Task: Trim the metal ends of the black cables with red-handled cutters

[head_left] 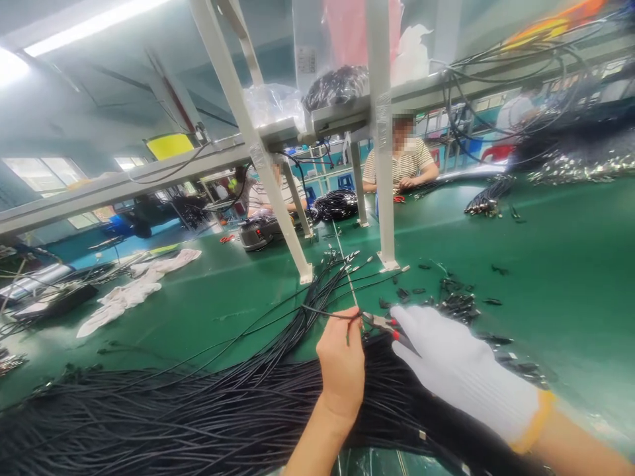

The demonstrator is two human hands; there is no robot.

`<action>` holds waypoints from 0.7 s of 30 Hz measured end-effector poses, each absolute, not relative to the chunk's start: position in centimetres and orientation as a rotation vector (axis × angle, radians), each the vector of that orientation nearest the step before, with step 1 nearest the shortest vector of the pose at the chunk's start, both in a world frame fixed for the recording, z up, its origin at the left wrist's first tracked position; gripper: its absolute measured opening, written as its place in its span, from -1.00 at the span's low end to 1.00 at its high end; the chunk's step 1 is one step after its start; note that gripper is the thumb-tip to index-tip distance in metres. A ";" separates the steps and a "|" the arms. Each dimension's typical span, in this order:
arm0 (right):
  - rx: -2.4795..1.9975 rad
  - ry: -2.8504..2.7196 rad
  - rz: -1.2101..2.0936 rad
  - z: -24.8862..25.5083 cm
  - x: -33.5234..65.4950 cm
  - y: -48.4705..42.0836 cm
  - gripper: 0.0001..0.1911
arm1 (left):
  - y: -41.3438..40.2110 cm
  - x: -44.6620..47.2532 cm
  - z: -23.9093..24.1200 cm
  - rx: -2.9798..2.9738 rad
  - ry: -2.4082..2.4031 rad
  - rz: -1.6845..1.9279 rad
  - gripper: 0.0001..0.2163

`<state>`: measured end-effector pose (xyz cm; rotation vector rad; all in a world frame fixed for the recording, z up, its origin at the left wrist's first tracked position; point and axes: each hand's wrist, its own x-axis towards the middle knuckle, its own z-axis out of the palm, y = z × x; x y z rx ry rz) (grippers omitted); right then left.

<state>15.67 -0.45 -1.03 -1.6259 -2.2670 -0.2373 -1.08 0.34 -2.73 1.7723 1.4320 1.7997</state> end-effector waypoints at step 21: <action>-1.686 -2.207 -0.321 -1.4 14.5 -1.6 -0.78 | 0.6 -1.5 -3.7 2.304 1.495 1.921 -0.75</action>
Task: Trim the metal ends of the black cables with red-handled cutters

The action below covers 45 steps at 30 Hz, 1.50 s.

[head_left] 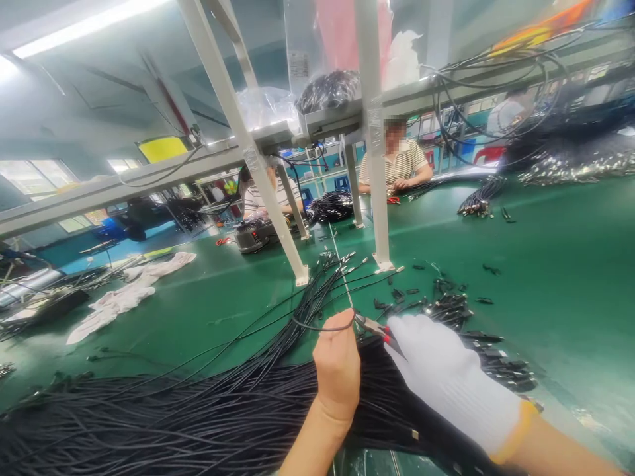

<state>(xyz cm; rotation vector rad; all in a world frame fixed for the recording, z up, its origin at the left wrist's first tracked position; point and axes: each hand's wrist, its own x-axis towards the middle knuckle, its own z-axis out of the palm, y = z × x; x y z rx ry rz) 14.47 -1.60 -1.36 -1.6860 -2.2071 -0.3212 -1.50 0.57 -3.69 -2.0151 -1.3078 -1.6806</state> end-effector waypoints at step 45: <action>-1.080 -2.172 -0.536 -2.4 16.9 1.7 -0.74 | 0.8 -2.7 0.4 -1.833 -2.494 -3.489 -0.62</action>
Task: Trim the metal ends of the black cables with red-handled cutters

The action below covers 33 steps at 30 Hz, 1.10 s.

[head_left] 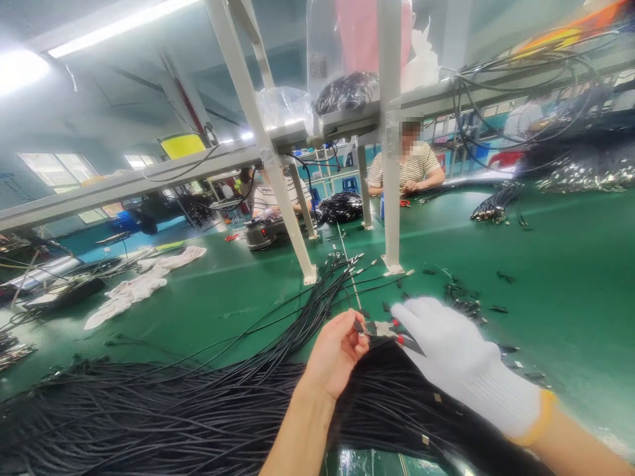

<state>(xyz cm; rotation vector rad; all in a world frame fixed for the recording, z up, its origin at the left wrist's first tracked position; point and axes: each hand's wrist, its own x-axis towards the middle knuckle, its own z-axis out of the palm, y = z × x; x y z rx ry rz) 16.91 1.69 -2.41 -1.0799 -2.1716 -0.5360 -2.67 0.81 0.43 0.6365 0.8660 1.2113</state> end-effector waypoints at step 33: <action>-1.275 -2.212 0.963 1.1 17.5 -0.6 -0.73 | -1.5 -3.9 3.5 1.576 1.025 0.774 -0.73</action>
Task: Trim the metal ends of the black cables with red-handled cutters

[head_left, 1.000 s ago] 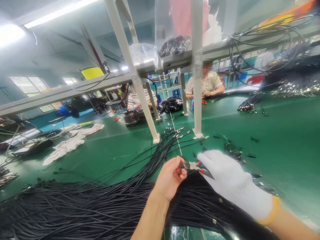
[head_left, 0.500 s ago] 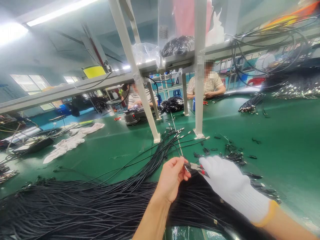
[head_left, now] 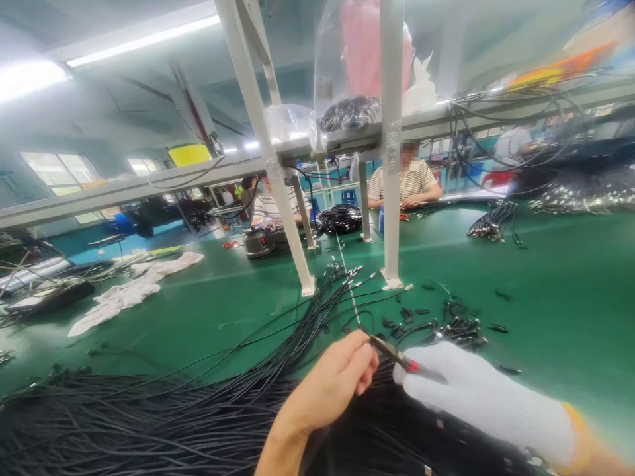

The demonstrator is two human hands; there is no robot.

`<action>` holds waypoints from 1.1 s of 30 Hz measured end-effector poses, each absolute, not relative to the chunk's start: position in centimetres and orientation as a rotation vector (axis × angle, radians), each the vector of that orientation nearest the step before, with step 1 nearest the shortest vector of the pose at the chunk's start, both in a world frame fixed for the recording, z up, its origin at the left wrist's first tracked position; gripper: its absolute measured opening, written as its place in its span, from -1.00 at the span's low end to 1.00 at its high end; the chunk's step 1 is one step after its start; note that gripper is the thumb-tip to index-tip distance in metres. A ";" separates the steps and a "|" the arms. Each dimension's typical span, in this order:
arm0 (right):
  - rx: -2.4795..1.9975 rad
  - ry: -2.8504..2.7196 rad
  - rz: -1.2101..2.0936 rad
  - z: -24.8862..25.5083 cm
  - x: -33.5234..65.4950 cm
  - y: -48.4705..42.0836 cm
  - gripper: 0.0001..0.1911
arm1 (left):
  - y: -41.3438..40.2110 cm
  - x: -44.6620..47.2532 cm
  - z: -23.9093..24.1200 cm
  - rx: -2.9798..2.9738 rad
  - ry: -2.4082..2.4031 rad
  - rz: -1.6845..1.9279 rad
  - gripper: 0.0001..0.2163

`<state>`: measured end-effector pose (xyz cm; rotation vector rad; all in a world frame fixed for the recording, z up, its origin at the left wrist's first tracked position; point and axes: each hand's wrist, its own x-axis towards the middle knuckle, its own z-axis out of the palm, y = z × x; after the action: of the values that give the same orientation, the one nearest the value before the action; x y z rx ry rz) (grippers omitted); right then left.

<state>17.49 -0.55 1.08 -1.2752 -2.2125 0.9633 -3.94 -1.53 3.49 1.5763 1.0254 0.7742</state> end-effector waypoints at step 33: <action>-1.578 -1.775 -0.187 -2.9 19.5 3.8 -0.64 | -1.0 -0.7 0.3 1.147 0.789 1.053 -0.77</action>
<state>19.48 3.75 -2.92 -1.5781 -1.7745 -0.1870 -0.69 -1.01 0.31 1.1467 0.7887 1.0530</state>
